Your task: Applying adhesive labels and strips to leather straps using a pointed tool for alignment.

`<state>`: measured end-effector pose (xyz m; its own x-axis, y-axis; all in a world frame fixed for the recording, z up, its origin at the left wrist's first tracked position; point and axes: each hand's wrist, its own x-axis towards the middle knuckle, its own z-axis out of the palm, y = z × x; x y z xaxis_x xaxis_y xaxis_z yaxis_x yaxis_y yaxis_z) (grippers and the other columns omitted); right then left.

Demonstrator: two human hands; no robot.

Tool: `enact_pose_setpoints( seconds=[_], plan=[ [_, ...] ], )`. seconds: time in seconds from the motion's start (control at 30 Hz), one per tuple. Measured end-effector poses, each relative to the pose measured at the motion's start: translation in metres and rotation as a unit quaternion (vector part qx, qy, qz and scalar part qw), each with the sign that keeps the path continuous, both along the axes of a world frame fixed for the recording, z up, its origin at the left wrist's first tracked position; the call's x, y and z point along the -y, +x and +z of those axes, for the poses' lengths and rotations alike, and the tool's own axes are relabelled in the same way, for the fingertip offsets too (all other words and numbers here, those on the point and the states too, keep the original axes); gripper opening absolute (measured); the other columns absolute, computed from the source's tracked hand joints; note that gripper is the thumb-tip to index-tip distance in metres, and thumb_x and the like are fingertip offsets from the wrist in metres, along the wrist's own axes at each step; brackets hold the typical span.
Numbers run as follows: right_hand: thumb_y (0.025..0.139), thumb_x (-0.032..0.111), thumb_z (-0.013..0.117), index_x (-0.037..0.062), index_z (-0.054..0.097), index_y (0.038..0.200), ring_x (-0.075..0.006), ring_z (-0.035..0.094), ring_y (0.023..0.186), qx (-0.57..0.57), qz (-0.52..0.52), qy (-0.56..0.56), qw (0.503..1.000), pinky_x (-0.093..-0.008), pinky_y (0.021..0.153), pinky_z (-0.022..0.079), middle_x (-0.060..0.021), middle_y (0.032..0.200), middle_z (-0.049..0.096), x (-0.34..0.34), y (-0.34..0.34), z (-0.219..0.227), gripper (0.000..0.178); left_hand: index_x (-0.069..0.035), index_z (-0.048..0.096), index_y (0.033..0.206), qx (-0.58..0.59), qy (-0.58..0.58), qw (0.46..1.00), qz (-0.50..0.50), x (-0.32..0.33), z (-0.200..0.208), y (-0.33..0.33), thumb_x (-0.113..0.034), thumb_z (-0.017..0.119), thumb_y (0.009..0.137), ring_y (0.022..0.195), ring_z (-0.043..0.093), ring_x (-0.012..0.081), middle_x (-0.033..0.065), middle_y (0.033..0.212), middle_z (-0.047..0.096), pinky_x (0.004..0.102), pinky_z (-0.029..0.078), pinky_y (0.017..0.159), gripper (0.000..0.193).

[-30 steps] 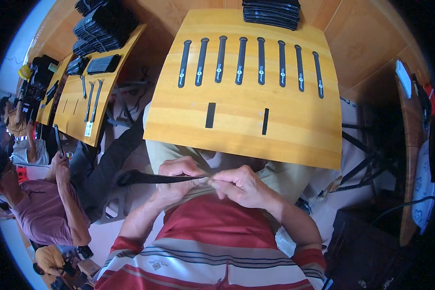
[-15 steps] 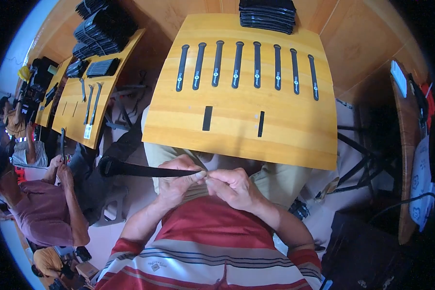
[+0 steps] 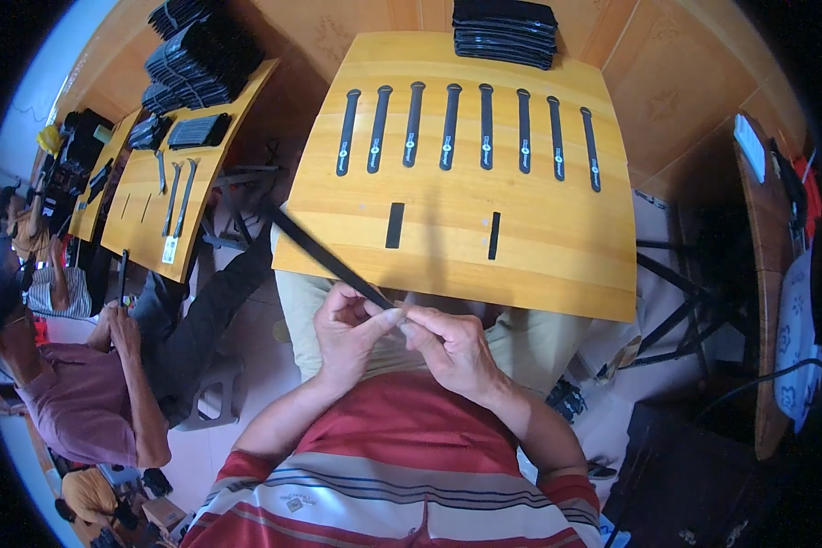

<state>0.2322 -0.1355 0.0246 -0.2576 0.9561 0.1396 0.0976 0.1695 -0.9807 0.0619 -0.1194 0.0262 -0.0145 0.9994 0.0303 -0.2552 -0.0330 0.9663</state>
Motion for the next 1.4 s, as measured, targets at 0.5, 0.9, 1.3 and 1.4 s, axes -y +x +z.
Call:
enact_pose_setpoints(
  seconds=[0.5, 0.9, 1.3, 1.4],
  plan=[
    [0.100, 0.008, 0.058, 0.0013, 0.064, 0.128, -0.0058, 0.056, 0.059, -0.052, -0.010, -0.056, 0.997, -0.0220, 0.053, 0.047, -0.0045, 0.078, 0.067, 0.006, -0.001, 0.003, 0.029, -0.001, 0.060, 0.087, -0.374, 0.183, 0.904, -0.096, -0.006, 0.007, -0.021, -0.009, 0.074, 0.089, 0.064, 0.063, 0.0219, 0.0107, 0.075, 0.062, 0.0306, 0.047, 0.056, 0.016],
    [0.090, 0.015, 0.071, 0.0014, 0.067, 0.116, -0.0298, 0.070, 0.077, 0.067, 0.128, 0.115, 0.983, -0.0369, 0.068, 0.056, -0.0153, 0.087, 0.068, -0.005, 0.030, 0.013, 0.030, -0.003, 0.056, 0.096, -0.299, 0.195, 0.905, -0.234, 0.006, 0.017, -0.030, -0.007, 0.061, 0.096, 0.077, 0.064, 0.0300, 0.0141, 0.086, 0.062, 0.0359, 0.049, 0.067, 0.007],
    [0.082, 0.008, 0.080, 0.0038, 0.066, 0.105, -0.0219, 0.068, 0.069, -0.056, -0.034, 0.262, 0.963, -0.0316, 0.056, 0.054, -0.0100, 0.091, 0.066, 0.000, 0.000, 0.000, 0.028, 0.000, 0.062, 0.094, -0.225, 0.144, 0.935, -0.232, 0.009, 0.021, -0.025, -0.011, 0.063, 0.097, 0.077, 0.064, 0.0242, 0.0122, 0.087, 0.064, 0.0333, 0.049, 0.069, 0.011],
    [0.084, 0.004, 0.077, 0.0039, 0.066, 0.104, -0.0220, 0.067, 0.069, -0.064, -0.026, 0.254, 0.965, -0.0320, 0.055, 0.054, -0.0099, 0.090, 0.066, 0.004, -0.001, 0.002, 0.023, 0.001, 0.062, 0.093, -0.207, 0.154, 0.939, -0.227, 0.010, 0.022, -0.028, -0.011, 0.063, 0.097, 0.074, 0.064, 0.0225, 0.0114, 0.086, 0.065, 0.0337, 0.049, 0.066, 0.013]
  ],
)
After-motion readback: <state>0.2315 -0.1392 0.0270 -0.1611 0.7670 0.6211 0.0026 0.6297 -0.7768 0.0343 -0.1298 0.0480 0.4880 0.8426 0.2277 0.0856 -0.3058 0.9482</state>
